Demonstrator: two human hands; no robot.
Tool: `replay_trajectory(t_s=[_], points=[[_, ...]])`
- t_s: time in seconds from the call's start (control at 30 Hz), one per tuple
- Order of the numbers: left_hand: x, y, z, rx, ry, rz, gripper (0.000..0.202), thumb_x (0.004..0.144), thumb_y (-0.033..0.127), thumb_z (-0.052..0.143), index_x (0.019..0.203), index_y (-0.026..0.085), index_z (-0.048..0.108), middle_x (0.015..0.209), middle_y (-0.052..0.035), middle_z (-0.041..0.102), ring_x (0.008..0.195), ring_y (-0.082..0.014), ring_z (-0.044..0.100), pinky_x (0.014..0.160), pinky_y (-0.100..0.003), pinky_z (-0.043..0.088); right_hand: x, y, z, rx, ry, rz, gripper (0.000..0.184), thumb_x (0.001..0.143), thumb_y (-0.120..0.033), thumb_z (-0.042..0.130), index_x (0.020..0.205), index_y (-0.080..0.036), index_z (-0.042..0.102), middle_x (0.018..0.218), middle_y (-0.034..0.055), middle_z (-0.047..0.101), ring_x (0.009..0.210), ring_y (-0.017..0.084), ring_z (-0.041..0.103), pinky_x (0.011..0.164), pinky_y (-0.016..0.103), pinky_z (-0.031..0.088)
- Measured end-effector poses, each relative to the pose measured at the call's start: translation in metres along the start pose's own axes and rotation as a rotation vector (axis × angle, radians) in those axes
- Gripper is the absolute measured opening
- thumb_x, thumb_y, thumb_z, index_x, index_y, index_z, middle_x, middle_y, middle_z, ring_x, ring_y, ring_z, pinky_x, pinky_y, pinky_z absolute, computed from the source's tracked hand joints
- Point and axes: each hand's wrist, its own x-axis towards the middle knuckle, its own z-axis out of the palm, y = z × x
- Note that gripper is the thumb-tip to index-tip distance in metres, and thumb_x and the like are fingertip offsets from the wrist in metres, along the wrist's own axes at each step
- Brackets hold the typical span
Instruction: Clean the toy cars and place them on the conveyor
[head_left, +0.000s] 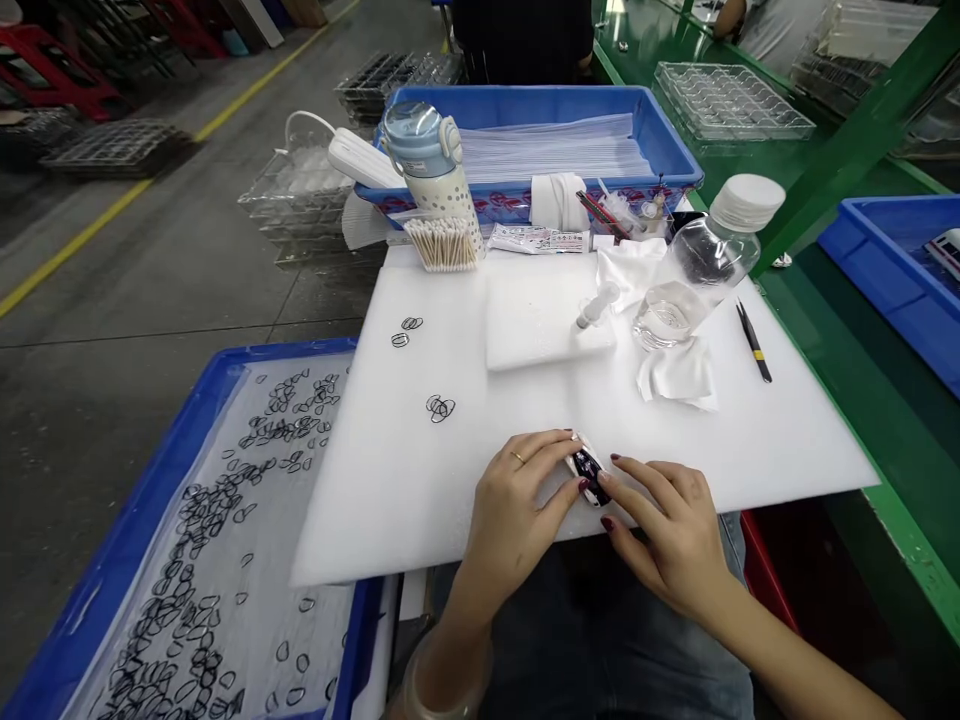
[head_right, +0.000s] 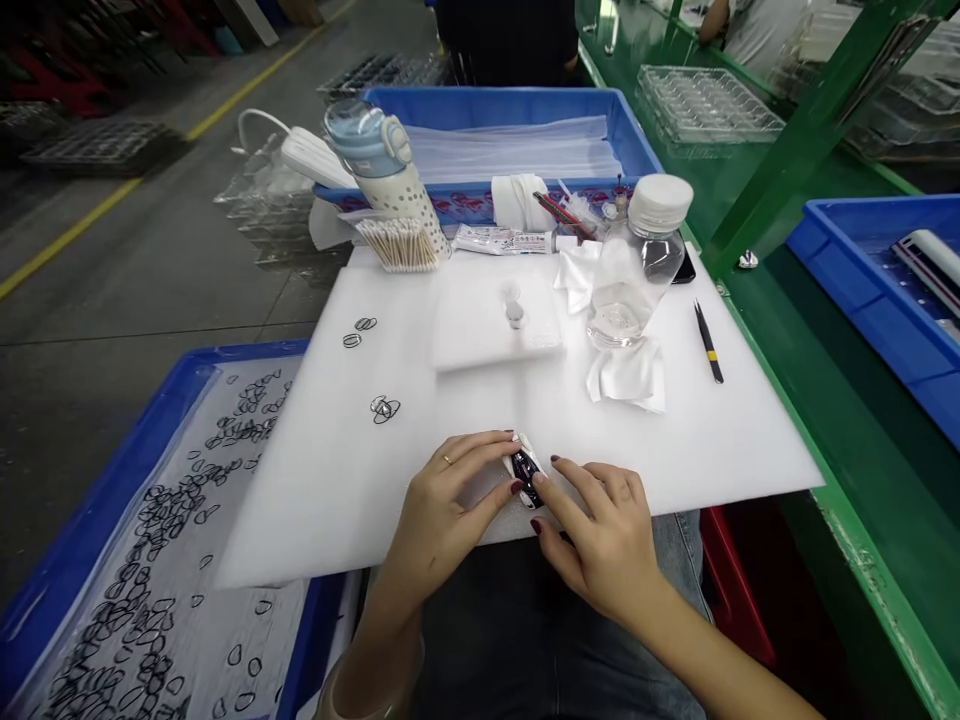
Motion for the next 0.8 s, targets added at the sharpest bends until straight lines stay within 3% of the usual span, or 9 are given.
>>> replay_trajectory(t_s=[0.13,0.23,0.37,0.47,0.57,0.63,0.7,0.77,0.8], points=[[0.001,0.000,0.002,-0.001,-0.006,-0.004,0.030,0.085,0.011,0.069,0.112,0.024,0.068,0.116,-0.0043,0.071,0.111,-0.0242,0.063,0.098,-0.047,0.054,0.007,-0.006,-0.003,-0.091,-0.031,0.015,0.023,0.093,-0.021,0.059,0.115,-0.018,0.066,0.119,0.0114,0.070,0.098,0.030,0.061,0.077,0.044,0.046],[0.000,0.000,0.000,-0.003,-0.019,0.005,0.031,0.086,0.014,0.067,0.115,0.025,0.067,0.118,-0.0041,0.070,0.113,-0.0241,0.063,0.098,-0.046,0.054,0.019,0.000,-0.010,0.007,-0.079,0.003,0.019,0.094,-0.017,0.057,0.110,-0.019,0.066,0.116,0.0080,0.072,0.099,0.026,0.063,0.080,0.042,0.048],[-0.005,-0.004,-0.006,-0.018,0.025,0.000,0.031,0.092,0.027,0.062,0.123,0.028,0.063,0.128,-0.0056,0.065,0.121,-0.0259,0.060,0.101,-0.046,0.053,0.033,0.002,-0.013,0.168,-0.019,0.075,0.018,0.096,-0.021,0.056,0.112,-0.020,0.064,0.088,0.0032,0.075,0.077,0.019,0.065,0.077,0.038,0.050],[-0.010,-0.012,-0.009,-0.056,0.133,-0.056,0.025,0.094,0.034,0.056,0.117,0.028,0.066,0.125,-0.0056,0.066,0.118,-0.0262,0.062,0.100,-0.045,0.053,0.038,-0.011,0.000,0.118,-0.010,0.131,0.038,0.091,-0.029,0.060,0.126,-0.014,0.058,0.092,0.0083,0.073,0.081,0.024,0.066,0.074,0.040,0.052],[-0.014,-0.020,-0.008,-0.044,0.131,-0.071,0.023,0.093,0.039,0.057,0.112,0.029,0.067,0.120,-0.0039,0.067,0.115,-0.0266,0.063,0.098,-0.044,0.053,0.040,-0.016,0.011,0.075,-0.097,0.134,0.057,0.083,-0.020,0.058,0.139,-0.010,0.048,0.100,0.0103,0.072,0.085,0.027,0.064,0.074,0.043,0.053],[-0.015,-0.021,-0.006,-0.008,0.113,-0.081,0.023,0.092,0.043,0.058,0.110,0.031,0.068,0.120,-0.0026,0.068,0.115,-0.0277,0.062,0.098,-0.044,0.052,0.038,0.000,0.004,0.102,-0.051,0.175,0.058,0.082,-0.016,0.055,0.140,-0.014,0.047,0.099,0.0085,0.072,0.083,0.025,0.064,0.074,0.040,0.054],[-0.017,-0.017,-0.004,0.015,0.114,-0.134,0.024,0.092,0.047,0.057,0.107,0.033,0.069,0.119,-0.0012,0.068,0.116,-0.0289,0.062,0.096,-0.045,0.052,0.027,0.035,-0.020,0.089,0.094,0.293,0.051,0.086,-0.021,0.054,0.137,-0.019,0.049,0.105,0.0087,0.072,0.089,0.023,0.065,0.081,0.038,0.054],[-0.018,-0.012,-0.004,0.021,0.108,-0.195,0.025,0.092,0.051,0.055,0.105,0.034,0.069,0.118,-0.0004,0.069,0.114,-0.0290,0.063,0.094,-0.045,0.053,0.007,0.080,-0.054,-0.046,0.223,0.520,0.049,0.087,-0.028,0.055,0.135,-0.020,0.050,0.117,0.0102,0.069,0.100,0.024,0.066,0.088,0.040,0.054],[-0.018,-0.010,-0.004,0.024,0.102,-0.207,0.026,0.093,0.052,0.053,0.104,0.034,0.069,0.116,-0.0002,0.069,0.112,-0.0286,0.064,0.093,-0.045,0.054,-0.006,0.104,-0.073,-0.154,0.195,0.690,0.052,0.085,-0.029,0.057,0.136,-0.021,0.050,0.120,0.0089,0.069,0.102,0.025,0.066,0.089,0.040,0.053]])
